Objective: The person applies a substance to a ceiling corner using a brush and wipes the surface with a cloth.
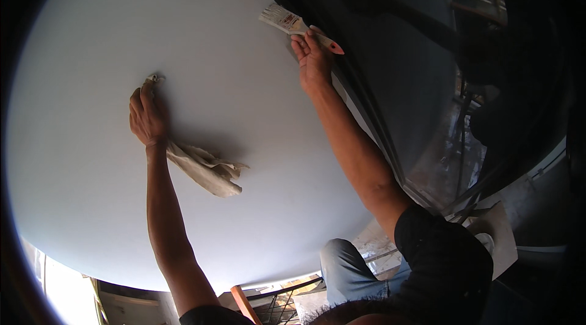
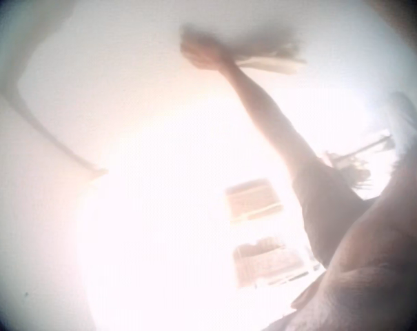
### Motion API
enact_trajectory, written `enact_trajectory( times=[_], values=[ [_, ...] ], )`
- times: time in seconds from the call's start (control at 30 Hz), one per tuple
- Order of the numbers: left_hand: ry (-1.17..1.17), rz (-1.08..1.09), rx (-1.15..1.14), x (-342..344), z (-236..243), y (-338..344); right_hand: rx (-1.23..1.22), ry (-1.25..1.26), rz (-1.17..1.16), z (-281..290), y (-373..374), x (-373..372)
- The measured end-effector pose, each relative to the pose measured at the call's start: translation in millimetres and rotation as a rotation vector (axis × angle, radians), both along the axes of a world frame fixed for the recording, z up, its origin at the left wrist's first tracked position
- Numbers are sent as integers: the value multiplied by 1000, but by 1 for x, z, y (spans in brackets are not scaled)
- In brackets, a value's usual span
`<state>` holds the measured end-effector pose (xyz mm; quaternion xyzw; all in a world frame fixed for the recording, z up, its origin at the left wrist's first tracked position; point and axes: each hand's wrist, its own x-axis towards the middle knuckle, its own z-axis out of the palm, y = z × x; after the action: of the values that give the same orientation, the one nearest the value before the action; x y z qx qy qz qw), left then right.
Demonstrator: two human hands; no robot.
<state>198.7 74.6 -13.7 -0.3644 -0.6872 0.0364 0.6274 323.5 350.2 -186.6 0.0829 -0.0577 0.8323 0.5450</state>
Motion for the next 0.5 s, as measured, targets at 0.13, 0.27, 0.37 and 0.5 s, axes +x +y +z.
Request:
enact_trajectory(
  times=[0.13, 0.27, 0.37, 0.5],
  values=[
    [-4, -5, 8, 6, 0, 3, -4, 3, -18, -1, 5, -12],
    [-11, -11, 6, 4, 0, 2, -29, -5, -14, 0, 2, -14],
    [-6, -3, 4, 1, 0, 2, -34, -8, -16, -1, 4, -15],
    [17, -11, 5, 3, 0, 3, -51, -37, -23, -2, 2, -14]
  ],
)
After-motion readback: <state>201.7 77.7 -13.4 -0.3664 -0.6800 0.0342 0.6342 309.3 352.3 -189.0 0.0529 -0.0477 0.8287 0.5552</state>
